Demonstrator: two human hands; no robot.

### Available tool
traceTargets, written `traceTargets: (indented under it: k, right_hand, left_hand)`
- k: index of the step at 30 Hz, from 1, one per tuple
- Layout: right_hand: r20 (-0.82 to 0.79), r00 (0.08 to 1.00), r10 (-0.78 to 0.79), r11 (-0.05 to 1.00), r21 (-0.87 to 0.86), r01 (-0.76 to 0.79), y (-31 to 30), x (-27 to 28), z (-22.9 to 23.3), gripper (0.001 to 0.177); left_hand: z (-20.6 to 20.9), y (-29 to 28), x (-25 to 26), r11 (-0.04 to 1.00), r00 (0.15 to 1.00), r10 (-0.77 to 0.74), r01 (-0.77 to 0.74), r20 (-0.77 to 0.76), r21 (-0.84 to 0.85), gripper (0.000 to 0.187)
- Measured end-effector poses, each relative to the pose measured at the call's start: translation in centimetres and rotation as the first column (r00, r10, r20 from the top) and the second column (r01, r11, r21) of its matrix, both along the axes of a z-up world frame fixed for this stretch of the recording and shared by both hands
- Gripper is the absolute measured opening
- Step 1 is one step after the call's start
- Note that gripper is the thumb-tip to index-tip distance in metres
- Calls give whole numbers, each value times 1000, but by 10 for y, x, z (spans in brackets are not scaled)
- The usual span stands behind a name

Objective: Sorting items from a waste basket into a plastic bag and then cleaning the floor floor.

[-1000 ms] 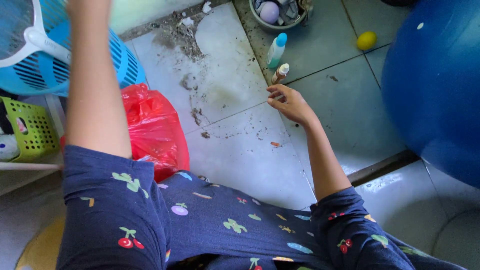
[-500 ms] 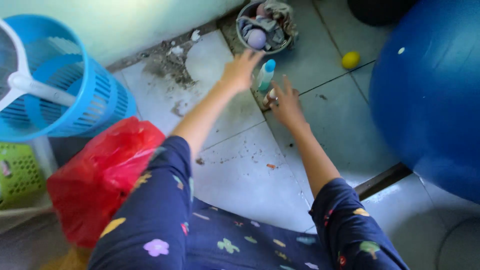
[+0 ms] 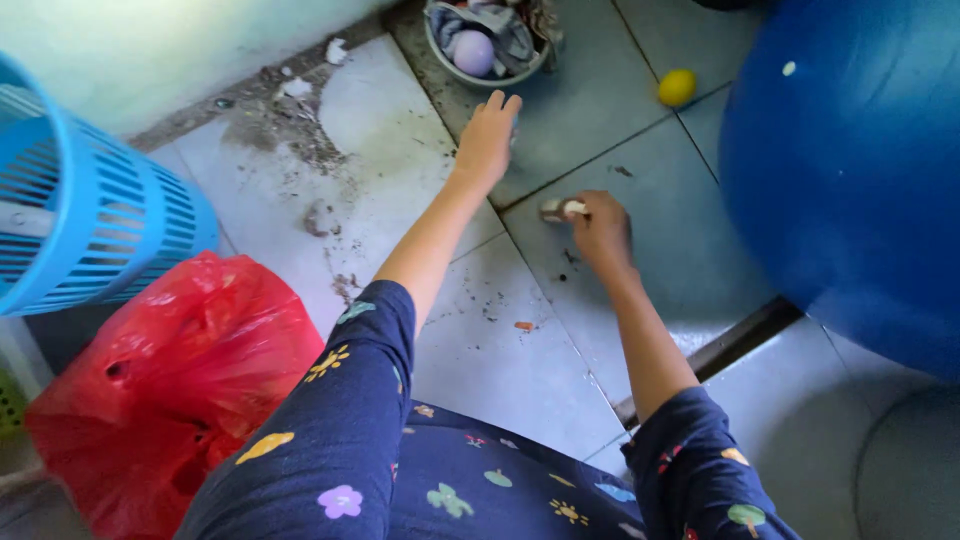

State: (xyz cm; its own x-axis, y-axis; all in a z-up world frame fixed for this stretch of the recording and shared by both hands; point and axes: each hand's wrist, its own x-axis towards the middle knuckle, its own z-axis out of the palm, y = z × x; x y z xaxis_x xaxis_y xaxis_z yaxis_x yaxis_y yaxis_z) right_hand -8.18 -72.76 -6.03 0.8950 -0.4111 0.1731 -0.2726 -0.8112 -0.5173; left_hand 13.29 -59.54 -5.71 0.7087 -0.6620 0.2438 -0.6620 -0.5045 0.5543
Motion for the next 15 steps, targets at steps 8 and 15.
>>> traceTargets:
  k: [8,15]
  right_hand:
    - [56,955,-292,957,28,290,-66,-71,12,13]
    - [46,950,-308,947,-79,311,-78,-85,0,25]
  left_hand:
    - [-16,-43,-70,964,957,-222,187,-186,-190,30]
    - [-7,-80,-117,930,920,-367,361,136,71,38]
